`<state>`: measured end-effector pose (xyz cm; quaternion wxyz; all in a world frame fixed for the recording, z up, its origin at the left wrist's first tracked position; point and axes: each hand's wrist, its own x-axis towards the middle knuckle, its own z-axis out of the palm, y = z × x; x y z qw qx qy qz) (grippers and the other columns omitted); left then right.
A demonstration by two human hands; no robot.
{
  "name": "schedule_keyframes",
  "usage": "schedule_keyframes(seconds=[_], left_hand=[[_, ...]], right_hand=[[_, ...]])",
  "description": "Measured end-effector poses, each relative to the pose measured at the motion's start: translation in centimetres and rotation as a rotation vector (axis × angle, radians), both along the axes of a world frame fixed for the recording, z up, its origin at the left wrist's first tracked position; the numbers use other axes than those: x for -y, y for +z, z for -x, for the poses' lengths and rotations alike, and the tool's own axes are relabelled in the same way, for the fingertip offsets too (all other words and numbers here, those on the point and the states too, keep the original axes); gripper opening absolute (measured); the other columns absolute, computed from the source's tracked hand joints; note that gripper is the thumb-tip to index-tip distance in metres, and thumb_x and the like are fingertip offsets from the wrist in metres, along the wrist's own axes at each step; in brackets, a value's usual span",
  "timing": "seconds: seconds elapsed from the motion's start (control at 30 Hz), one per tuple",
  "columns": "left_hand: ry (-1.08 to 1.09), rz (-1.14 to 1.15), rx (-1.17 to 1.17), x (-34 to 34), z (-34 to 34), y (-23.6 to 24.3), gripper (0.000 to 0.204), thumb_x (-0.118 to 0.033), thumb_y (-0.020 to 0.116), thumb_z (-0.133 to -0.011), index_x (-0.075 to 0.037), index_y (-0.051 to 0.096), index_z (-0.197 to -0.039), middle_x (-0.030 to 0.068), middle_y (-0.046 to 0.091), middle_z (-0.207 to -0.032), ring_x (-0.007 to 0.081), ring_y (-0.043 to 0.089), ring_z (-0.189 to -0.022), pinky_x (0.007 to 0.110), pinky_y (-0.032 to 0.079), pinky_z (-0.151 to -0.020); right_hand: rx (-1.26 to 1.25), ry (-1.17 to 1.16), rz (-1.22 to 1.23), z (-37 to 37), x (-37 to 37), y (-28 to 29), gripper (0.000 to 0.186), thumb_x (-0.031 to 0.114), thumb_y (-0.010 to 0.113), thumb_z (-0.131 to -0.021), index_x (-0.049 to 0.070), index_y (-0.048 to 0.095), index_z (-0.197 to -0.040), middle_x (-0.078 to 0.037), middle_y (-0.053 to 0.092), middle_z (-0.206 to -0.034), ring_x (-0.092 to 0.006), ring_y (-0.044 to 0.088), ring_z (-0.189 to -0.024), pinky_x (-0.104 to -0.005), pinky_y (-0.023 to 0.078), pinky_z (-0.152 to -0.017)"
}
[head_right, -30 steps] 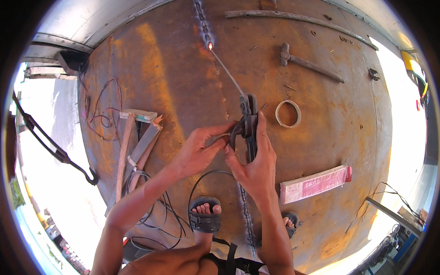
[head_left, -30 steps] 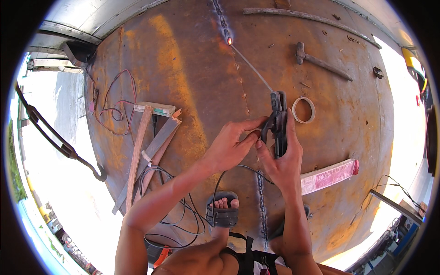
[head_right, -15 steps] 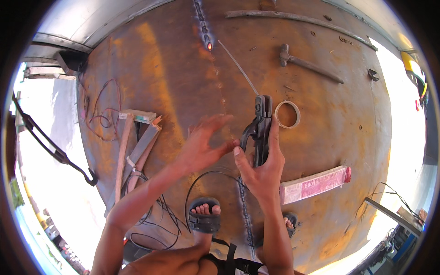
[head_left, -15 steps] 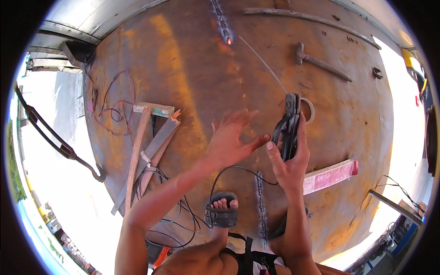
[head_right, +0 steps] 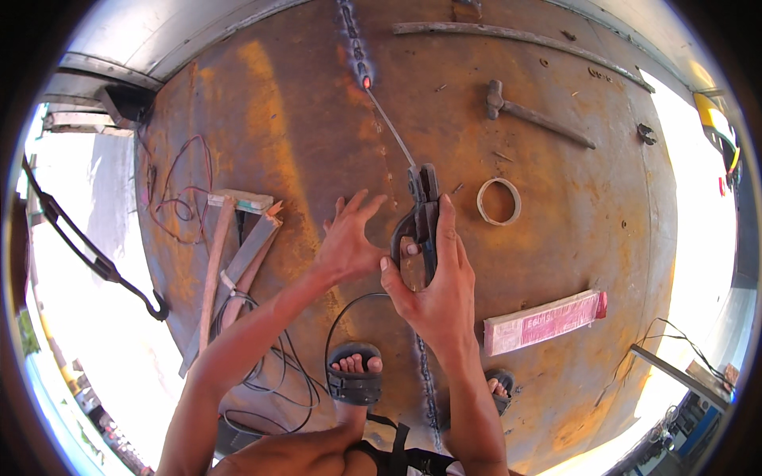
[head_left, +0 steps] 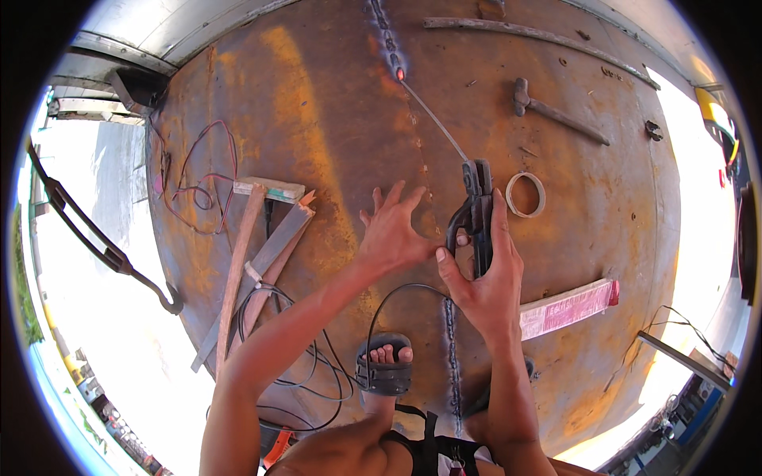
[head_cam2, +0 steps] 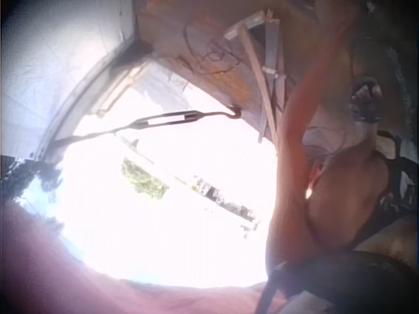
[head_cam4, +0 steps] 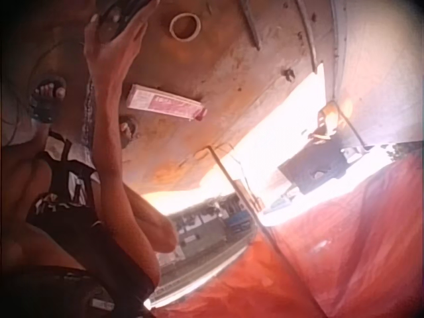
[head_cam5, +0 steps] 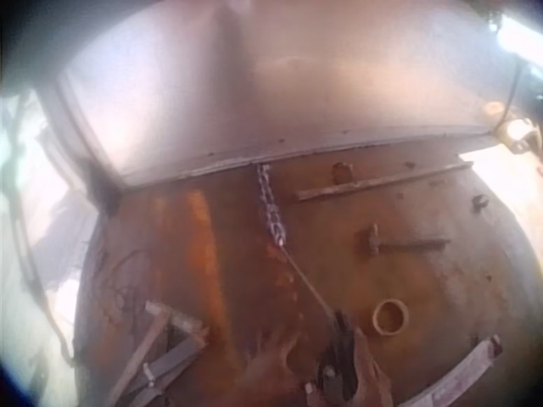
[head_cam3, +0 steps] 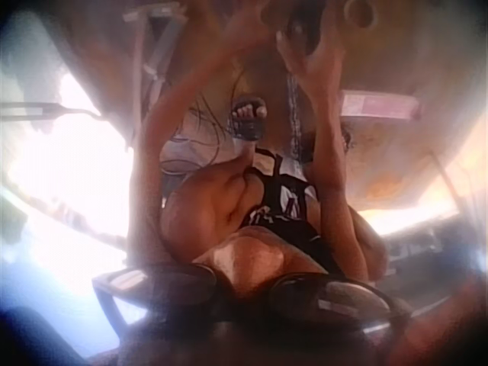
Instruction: The person uses a welding torch to join metal pieces on a large curved metal surface. They hold the torch with both hands, creating a continuous weld bead while sparks fly. The person occasionally pauses to adjust their grip or reposition the torch.
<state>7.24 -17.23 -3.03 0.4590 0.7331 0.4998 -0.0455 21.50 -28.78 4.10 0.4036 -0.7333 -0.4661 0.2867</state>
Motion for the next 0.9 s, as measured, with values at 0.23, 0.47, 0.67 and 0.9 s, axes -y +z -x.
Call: schedule_keyframes(seconds=[0.23, 0.47, 0.67, 0.9], left_hand=[[0.029, 0.0, 0.069, -0.2, 0.2, -0.5, 0.128, -0.083, 0.09, -0.064, -0.007, 0.058, -0.162, 0.0343, 0.034, -0.176, 0.0617, 0.022, -0.164, 0.083, 0.02, -0.126], [0.053, -0.011, 0.045, 0.0, 0.3, -0.8, 0.134, -0.087, 0.09, -0.059, -0.006, 0.06, -0.161, 0.0333, 0.037, -0.175, 0.0609, 0.022, -0.164, 0.081, 0.02, -0.127], [0.027, -0.019, 0.003, 0.1, -0.1, -0.2, 0.127, -0.076, 0.095, -0.063, -0.006, 0.058, -0.163, 0.0288, 0.039, -0.176, 0.0618, 0.024, -0.164, 0.081, 0.023, -0.126], [0.029, -0.027, -0.008, 0.1, -0.2, -0.1, 0.124, -0.073, 0.096, -0.065, -0.007, 0.058, -0.163, 0.0288, 0.04, -0.176, 0.0622, 0.025, -0.163, 0.081, 0.024, -0.126]], right_hand=[[-0.058, -0.021, 0.058, 0.1, -0.3, 0.5, 0.102, 0.019, 0.085, -0.09, -0.006, 0.03, -0.172, -0.021, 0.073, -0.123, -0.0337, 0.076, -0.106, -0.0453, 0.059, -0.097], [-0.022, -0.008, 0.002, 0.1, -0.5, -0.1, 0.101, 0.021, 0.085, -0.091, -0.006, 0.03, -0.172, -0.021, 0.073, -0.12, -0.0325, 0.076, -0.103, -0.044, 0.06, -0.094], [-0.034, -0.017, -0.007, 0.0, -0.5, -0.2, 0.102, 0.02, 0.087, -0.091, -0.006, 0.03, -0.172, -0.021, 0.073, -0.117, -0.0343, 0.075, -0.103, -0.0449, 0.059, -0.094], [-0.024, -0.013, -0.003, -0.1, -0.5, -0.3, 0.103, 0.019, 0.087, -0.09, -0.006, 0.031, -0.172, -0.021, 0.073, -0.117, -0.0342, 0.075, -0.103, -0.0438, 0.059, -0.092]])
